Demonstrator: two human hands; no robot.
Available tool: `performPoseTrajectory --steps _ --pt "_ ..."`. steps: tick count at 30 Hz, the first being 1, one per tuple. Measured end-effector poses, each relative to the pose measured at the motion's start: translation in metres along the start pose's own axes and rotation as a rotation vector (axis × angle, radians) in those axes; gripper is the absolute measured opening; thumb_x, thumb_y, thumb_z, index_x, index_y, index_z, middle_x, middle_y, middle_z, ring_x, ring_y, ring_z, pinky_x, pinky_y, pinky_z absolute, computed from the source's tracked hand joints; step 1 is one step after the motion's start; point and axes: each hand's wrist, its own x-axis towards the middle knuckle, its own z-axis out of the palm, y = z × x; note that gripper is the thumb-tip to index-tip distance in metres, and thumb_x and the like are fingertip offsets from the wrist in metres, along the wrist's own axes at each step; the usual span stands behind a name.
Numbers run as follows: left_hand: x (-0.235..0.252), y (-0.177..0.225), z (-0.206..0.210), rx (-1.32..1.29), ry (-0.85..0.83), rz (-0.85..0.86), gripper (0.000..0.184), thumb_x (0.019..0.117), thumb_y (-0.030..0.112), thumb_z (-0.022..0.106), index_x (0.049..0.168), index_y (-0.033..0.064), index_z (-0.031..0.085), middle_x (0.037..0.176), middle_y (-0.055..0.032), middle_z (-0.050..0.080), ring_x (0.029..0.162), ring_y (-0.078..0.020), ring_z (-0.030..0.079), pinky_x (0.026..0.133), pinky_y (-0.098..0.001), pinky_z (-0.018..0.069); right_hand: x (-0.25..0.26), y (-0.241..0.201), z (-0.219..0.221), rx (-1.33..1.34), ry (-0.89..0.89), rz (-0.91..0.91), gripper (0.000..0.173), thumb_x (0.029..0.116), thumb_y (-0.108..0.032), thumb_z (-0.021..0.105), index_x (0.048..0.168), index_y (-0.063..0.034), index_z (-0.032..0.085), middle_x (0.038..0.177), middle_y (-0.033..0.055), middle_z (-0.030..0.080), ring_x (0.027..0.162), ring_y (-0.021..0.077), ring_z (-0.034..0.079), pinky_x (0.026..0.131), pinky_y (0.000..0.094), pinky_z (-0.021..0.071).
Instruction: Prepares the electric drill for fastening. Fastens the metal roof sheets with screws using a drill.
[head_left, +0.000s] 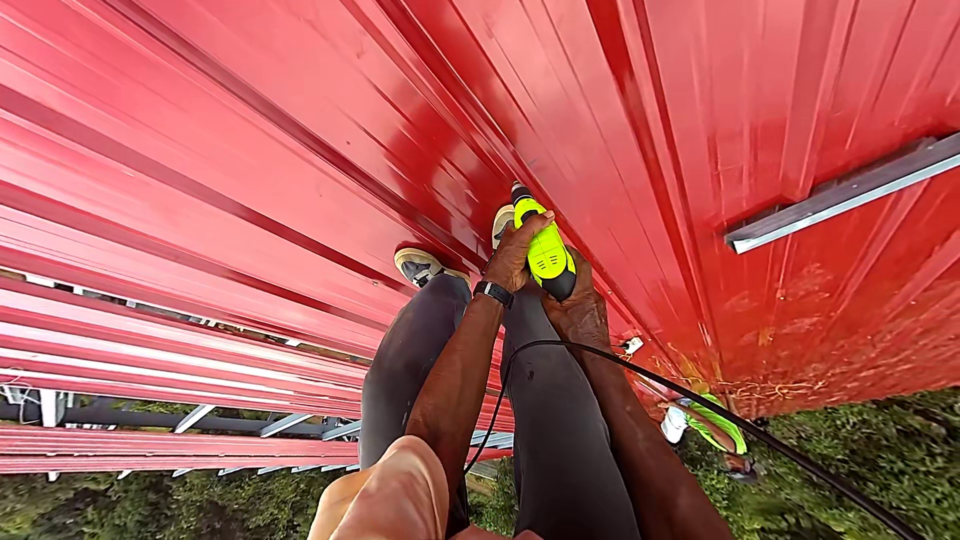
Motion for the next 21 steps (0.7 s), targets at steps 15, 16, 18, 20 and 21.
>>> performPoseTrajectory --steps 15,16,18,20,21 --pt "-0.003 -0.001 -0.01 -0.218 -0.051 -0.082 0.045 0.085 0.048 0.074 0.115 0.0157 0.065 0.094 -0.007 0.069 0.077 -0.017 0.069 0.064 -0.0354 0.0589 0.006 -0.018 -0.013 -0.459 0.011 -0.106 0.084 0.0857 -0.027 0.076 0.16 -0.0328 0.036 0.117 0.0179 0.07 0.108 0.041 0.067 0.086 0.0577 0.0543" --pt "-0.003 -0.004 -0.012 -0.248 -0.071 -0.068 0.044 0.0854 0.048 0.073 0.115 0.0161 0.065 0.094 -0.0063 0.069 0.077 -0.0163 0.069 0.063 -0.0345 0.0589 0.006 -0.019 -0.015 -0.499 0.027 -0.141 0.083 0.0865 -0.024 0.074 0.16 -0.0339 0.037 0.115 0.0175 0.07 0.106 0.0404 0.067 0.086 0.057 0.0542" --pt "-0.001 -0.012 -0.016 -0.32 -0.112 -0.025 0.045 0.0859 0.049 0.072 0.116 0.0162 0.065 0.094 -0.0067 0.07 0.077 -0.0167 0.069 0.064 -0.0352 0.0595 0.007 -0.02 -0.018 -0.578 0.065 -0.212 0.078 0.0898 -0.02 0.071 0.159 -0.0362 0.038 0.109 0.0164 0.071 0.101 0.0396 0.067 0.083 0.0553 0.0529" --pt "0.0 -0.015 -0.015 -0.357 -0.122 -0.006 0.045 0.0858 0.05 0.072 0.116 0.0172 0.066 0.094 -0.0061 0.07 0.076 -0.0162 0.07 0.064 -0.0352 0.0599 0.009 -0.023 -0.023 -0.616 0.054 -0.228 0.079 0.0899 -0.018 0.07 0.159 -0.0381 0.037 0.109 0.0163 0.07 0.101 0.0396 0.067 0.084 0.055 0.0521" --pt "0.002 -0.014 -0.013 -0.372 -0.124 -0.006 0.044 0.0859 0.049 0.071 0.116 0.017 0.065 0.094 -0.0062 0.07 0.076 -0.0164 0.069 0.064 -0.0355 0.0597 0.01 -0.023 -0.025 -0.62 0.047 -0.221 0.081 0.0884 -0.017 0.072 0.159 -0.0388 0.037 0.11 0.0163 0.071 0.101 0.0399 0.067 0.084 0.0554 0.0521"
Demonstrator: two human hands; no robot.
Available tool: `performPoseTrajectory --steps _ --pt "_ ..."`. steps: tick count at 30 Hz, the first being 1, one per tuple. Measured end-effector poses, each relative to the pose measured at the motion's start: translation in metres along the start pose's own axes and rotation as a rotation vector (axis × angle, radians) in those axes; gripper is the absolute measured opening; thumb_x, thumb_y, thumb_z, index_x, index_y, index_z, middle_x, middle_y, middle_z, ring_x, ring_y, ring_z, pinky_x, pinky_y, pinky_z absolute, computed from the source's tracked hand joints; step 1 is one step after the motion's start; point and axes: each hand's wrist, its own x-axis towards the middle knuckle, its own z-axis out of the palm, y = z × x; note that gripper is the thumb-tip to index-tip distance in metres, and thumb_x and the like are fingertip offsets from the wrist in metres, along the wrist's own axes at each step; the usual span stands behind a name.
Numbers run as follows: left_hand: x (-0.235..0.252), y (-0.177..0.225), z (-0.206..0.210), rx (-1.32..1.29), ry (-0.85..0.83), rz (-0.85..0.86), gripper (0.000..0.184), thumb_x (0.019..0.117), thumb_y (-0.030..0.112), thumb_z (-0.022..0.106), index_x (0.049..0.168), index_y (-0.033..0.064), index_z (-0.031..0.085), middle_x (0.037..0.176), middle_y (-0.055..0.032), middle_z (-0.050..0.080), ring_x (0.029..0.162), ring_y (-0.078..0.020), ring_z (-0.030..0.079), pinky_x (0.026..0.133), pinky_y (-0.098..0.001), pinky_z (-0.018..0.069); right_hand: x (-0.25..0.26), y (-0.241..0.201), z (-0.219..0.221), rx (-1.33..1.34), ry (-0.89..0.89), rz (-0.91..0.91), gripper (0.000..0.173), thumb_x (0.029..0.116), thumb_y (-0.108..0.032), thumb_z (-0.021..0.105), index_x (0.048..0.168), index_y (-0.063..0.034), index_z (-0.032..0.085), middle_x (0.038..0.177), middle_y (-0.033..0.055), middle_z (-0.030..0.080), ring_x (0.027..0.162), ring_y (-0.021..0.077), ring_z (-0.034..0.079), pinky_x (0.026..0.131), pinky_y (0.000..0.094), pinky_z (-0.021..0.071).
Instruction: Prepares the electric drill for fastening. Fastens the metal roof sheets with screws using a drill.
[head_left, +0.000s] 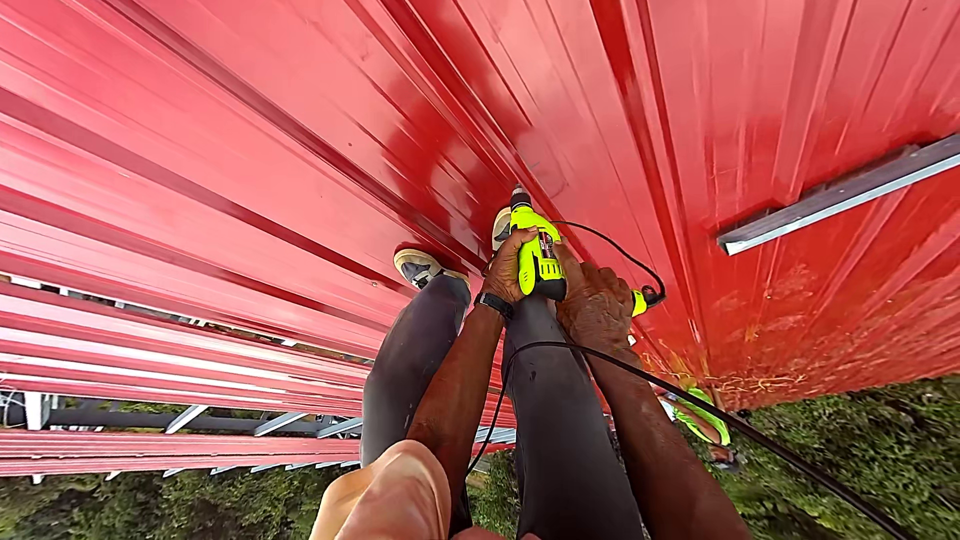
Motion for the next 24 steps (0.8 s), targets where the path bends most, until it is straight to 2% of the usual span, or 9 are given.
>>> performPoseTrajectory --steps 4,8,11,13,19,24 --pt "0.006 -0.004 0.004 -0.007 -0.009 -0.01 0.044 0.0866 0.048 0.072 0.116 0.0157 0.064 0.095 -0.0073 0.069 0.078 -0.0174 0.069 0.066 -0.037 0.0598 0.002 0.008 0.005 0.065 -0.065 0.049 0.089 0.0838 -0.018 0.076 0.16 -0.0389 0.034 0.115 0.016 0.07 0.105 0.0395 0.067 0.086 0.0574 0.0522" --pt "0.002 0.004 0.013 0.197 0.08 -0.052 0.046 0.0872 0.05 0.071 0.117 0.0164 0.064 0.095 -0.0073 0.069 0.079 -0.0179 0.068 0.067 -0.0378 0.0586 0.001 0.005 0.016 0.263 -0.154 0.183 0.088 0.084 -0.03 0.078 0.16 -0.0358 0.033 0.121 0.0179 0.071 0.109 0.0414 0.068 0.089 0.062 0.0531" --pt "-0.001 0.011 0.015 0.352 0.164 -0.07 0.051 0.0844 0.053 0.073 0.118 0.0161 0.065 0.096 -0.0091 0.069 0.079 -0.0204 0.068 0.067 -0.04 0.0579 -0.001 -0.006 0.018 0.37 -0.154 0.256 0.086 0.0848 -0.039 0.079 0.159 -0.0335 0.036 0.113 0.0178 0.074 0.101 0.0409 0.071 0.084 0.0628 0.0547" --pt "-0.001 0.014 0.017 0.398 0.182 -0.069 0.05 0.083 0.052 0.075 0.117 0.0162 0.065 0.095 -0.0095 0.07 0.078 -0.0207 0.068 0.066 -0.0401 0.0578 -0.002 -0.01 0.017 0.412 -0.171 0.283 0.085 0.086 -0.038 0.078 0.159 -0.0339 0.035 0.112 0.0176 0.074 0.099 0.0406 0.072 0.084 0.0623 0.0547" --pt "-0.002 0.014 0.016 0.373 0.158 -0.057 0.051 0.0841 0.052 0.074 0.119 0.017 0.065 0.097 -0.0094 0.07 0.08 -0.021 0.068 0.066 -0.04 0.0577 0.0 -0.009 0.015 0.359 -0.155 0.265 0.084 0.0848 -0.043 0.077 0.158 -0.0332 0.037 0.11 0.0173 0.074 0.099 0.0402 0.072 0.082 0.0626 0.0549" --pt "0.003 0.016 0.015 0.351 0.161 -0.039 0.051 0.0842 0.053 0.073 0.12 0.0173 0.064 0.097 -0.0081 0.068 0.08 -0.019 0.067 0.066 -0.0386 0.0574 0.006 -0.008 0.01 0.297 -0.132 0.21 0.083 0.0854 -0.036 0.075 0.159 -0.0335 0.036 0.109 0.0191 0.074 0.097 0.042 0.072 0.079 0.0633 0.0544"
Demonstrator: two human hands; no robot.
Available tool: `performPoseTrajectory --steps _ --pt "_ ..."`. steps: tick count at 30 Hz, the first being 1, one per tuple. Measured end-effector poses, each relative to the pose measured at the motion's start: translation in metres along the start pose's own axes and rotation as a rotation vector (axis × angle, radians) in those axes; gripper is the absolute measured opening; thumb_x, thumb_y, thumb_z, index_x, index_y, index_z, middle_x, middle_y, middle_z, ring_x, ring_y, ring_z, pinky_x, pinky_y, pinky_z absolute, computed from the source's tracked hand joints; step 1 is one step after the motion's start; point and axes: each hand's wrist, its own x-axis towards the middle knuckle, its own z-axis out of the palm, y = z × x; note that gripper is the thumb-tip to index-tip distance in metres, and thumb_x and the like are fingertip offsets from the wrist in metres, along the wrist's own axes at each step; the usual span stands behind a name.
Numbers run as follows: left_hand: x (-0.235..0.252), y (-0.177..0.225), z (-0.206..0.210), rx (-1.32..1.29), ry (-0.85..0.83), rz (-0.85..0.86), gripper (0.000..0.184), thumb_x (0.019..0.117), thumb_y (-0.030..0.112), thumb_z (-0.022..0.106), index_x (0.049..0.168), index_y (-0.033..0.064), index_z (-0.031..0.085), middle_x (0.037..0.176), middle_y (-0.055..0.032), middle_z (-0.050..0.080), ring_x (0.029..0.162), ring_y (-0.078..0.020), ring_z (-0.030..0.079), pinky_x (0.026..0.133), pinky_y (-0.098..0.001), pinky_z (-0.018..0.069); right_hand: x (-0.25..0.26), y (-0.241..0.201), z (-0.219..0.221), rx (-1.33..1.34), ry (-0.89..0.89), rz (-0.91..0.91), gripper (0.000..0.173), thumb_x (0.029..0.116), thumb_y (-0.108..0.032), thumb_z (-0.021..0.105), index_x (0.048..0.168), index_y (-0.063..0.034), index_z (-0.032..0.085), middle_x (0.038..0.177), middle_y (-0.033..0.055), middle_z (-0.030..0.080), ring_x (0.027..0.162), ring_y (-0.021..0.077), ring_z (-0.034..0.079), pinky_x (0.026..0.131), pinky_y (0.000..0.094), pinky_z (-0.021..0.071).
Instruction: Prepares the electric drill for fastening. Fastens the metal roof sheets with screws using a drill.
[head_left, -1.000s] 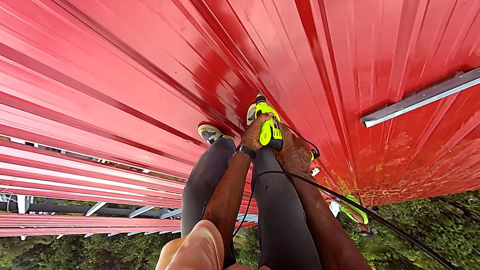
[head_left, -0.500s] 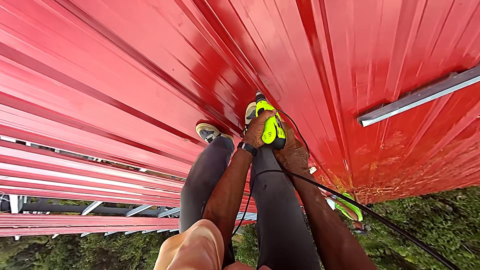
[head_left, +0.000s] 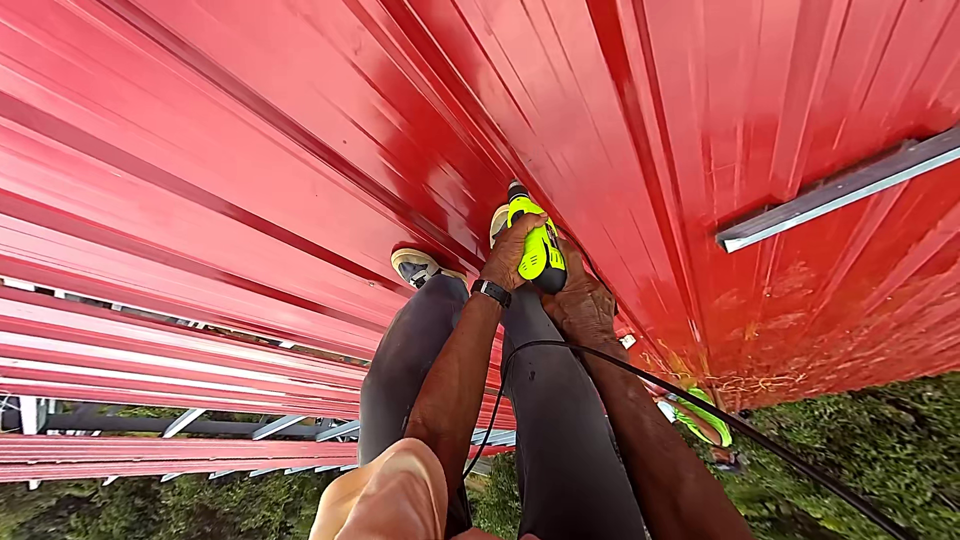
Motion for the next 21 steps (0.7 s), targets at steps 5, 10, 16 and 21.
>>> performPoseTrajectory --steps 5,10,16,21 --pt "-0.007 -0.002 0.007 -0.063 0.023 0.003 0.047 0.0865 0.047 0.073 0.12 0.0164 0.064 0.097 -0.0088 0.069 0.08 -0.02 0.068 0.068 -0.0404 0.0587 -0.009 0.018 0.009 0.075 0.065 -0.098 0.085 0.0856 -0.039 0.077 0.16 -0.0288 0.037 0.121 0.0191 0.071 0.104 0.0419 0.07 0.083 0.0623 0.0557" --pt "-0.02 -0.011 0.018 -0.05 -0.019 -0.016 0.045 0.0889 0.047 0.071 0.121 0.0158 0.064 0.097 -0.0089 0.069 0.081 -0.0195 0.069 0.069 -0.0393 0.0589 -0.03 0.028 0.002 0.103 0.031 -0.077 0.085 0.0887 -0.031 0.072 0.162 -0.0264 0.031 0.125 0.0209 0.068 0.108 0.0428 0.068 0.087 0.0618 0.0547" --pt "-0.017 -0.01 0.014 -0.01 0.006 0.032 0.046 0.0884 0.047 0.072 0.121 0.0155 0.064 0.098 -0.0092 0.07 0.081 -0.0197 0.068 0.07 -0.0397 0.0584 -0.021 0.029 0.015 0.12 0.057 -0.102 0.083 0.0921 -0.039 0.071 0.163 -0.027 0.03 0.127 0.0195 0.068 0.11 0.0412 0.068 0.089 0.0611 0.0541" --pt "-0.016 -0.008 0.008 0.037 0.021 0.064 0.046 0.0895 0.049 0.071 0.12 0.0152 0.064 0.098 -0.0095 0.07 0.081 -0.0193 0.068 0.069 -0.0389 0.0582 -0.015 0.026 0.021 0.124 0.039 -0.102 0.084 0.0922 -0.036 0.07 0.164 -0.0284 0.027 0.128 0.0203 0.067 0.111 0.0419 0.067 0.091 0.0608 0.0534"
